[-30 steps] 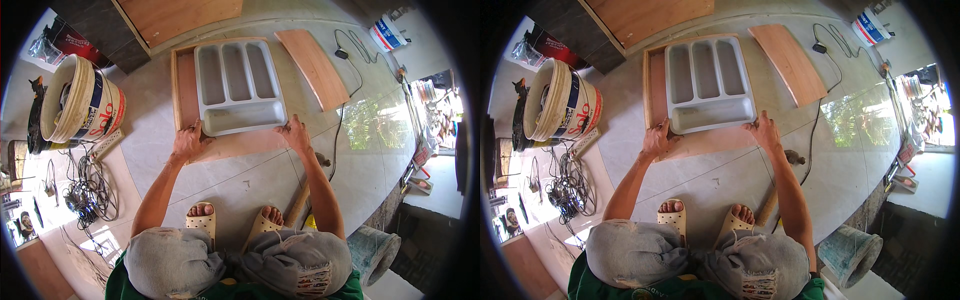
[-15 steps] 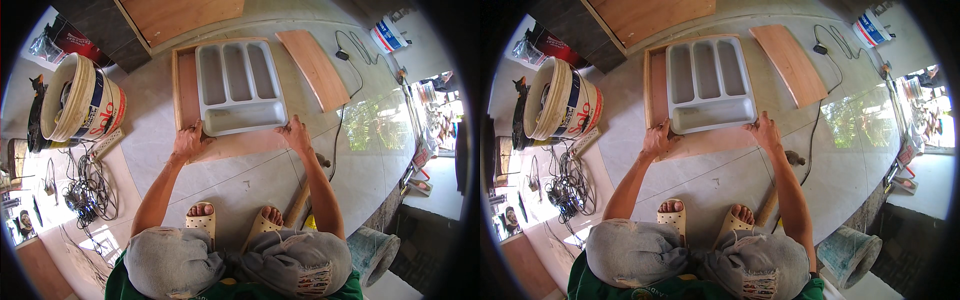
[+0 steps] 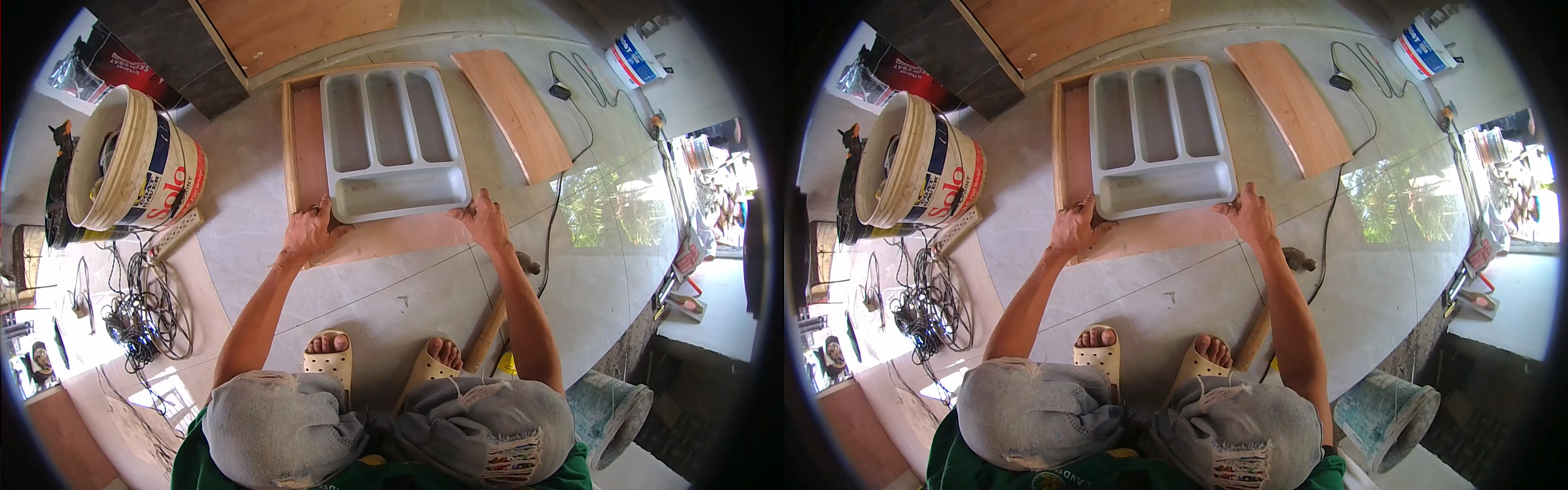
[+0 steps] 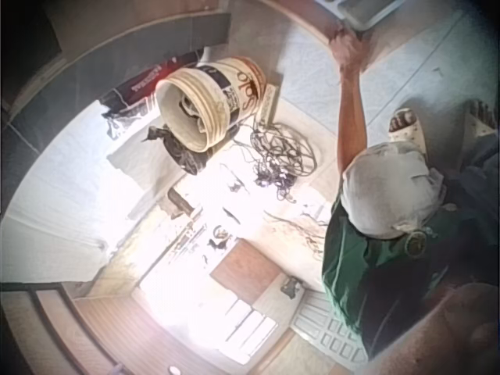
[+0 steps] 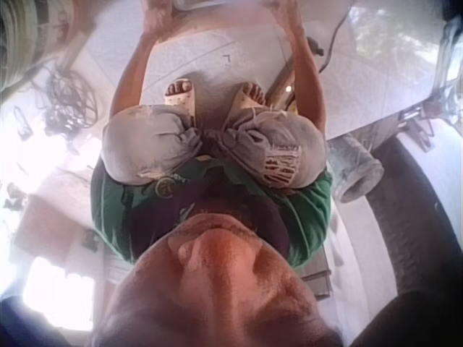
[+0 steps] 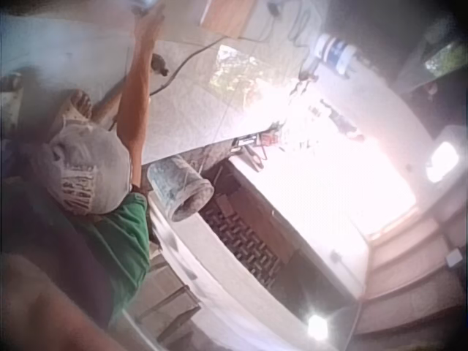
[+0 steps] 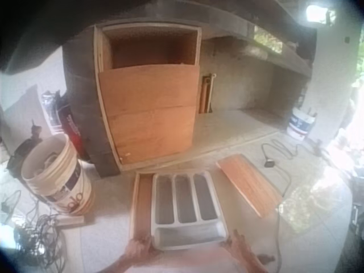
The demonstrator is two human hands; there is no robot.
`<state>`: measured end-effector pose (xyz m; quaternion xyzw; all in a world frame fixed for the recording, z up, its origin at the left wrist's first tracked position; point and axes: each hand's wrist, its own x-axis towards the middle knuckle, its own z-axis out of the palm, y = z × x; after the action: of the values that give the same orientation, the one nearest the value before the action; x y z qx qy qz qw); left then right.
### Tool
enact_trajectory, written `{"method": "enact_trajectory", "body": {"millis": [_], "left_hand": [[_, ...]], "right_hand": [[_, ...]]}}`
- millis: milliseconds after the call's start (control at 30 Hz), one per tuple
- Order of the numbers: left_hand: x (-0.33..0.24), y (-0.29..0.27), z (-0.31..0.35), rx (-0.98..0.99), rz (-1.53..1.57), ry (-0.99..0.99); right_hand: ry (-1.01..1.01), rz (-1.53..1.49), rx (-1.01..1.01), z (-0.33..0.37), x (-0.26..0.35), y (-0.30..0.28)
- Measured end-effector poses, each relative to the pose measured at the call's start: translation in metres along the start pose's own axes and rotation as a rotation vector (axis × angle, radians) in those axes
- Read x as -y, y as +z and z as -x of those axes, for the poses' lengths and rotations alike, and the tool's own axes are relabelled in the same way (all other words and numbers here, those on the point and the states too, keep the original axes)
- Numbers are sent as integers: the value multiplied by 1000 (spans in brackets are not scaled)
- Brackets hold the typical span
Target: The person hammers nails into a wooden drawer frame using a hammer and places a plastic cutlery organizer into the frame.
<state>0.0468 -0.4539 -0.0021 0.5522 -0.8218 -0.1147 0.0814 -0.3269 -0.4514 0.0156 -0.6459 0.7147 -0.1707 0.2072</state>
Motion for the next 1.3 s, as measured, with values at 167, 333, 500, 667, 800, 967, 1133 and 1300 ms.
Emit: {"method": "enact_trajectory", "body": {"millis": [167, 333, 500, 667, 800, 967, 1133, 1300], "left_hand": [[0, -1, 0, -10, 21, 3], [0, -2, 0, -22, 49, -1], [-2, -5, -2, 0, 69, -14], [-2, -5, -1, 17, 62, -33], [0, -3, 0, -12, 64, -25], [-2, -3, 0, 11, 55, -30], [0, -4, 1, -8, 57, -9], [-4, -4, 0, -29, 37, -5]], "right_hand": [[0, -2, 4, 0, -1, 0], [-11, 1, -7, 0, -1, 1], [-19, -26, -8, 0, -3, 1], [-20, -10, -9, 0, 1, -2], [-32, -9, -23, 1, 4, -3], [-26, -3, -26, 2, 4, -3], [-20, -8, -7, 1, 5, -2], [-23, -5, -18, 1, 3, -4]]}}
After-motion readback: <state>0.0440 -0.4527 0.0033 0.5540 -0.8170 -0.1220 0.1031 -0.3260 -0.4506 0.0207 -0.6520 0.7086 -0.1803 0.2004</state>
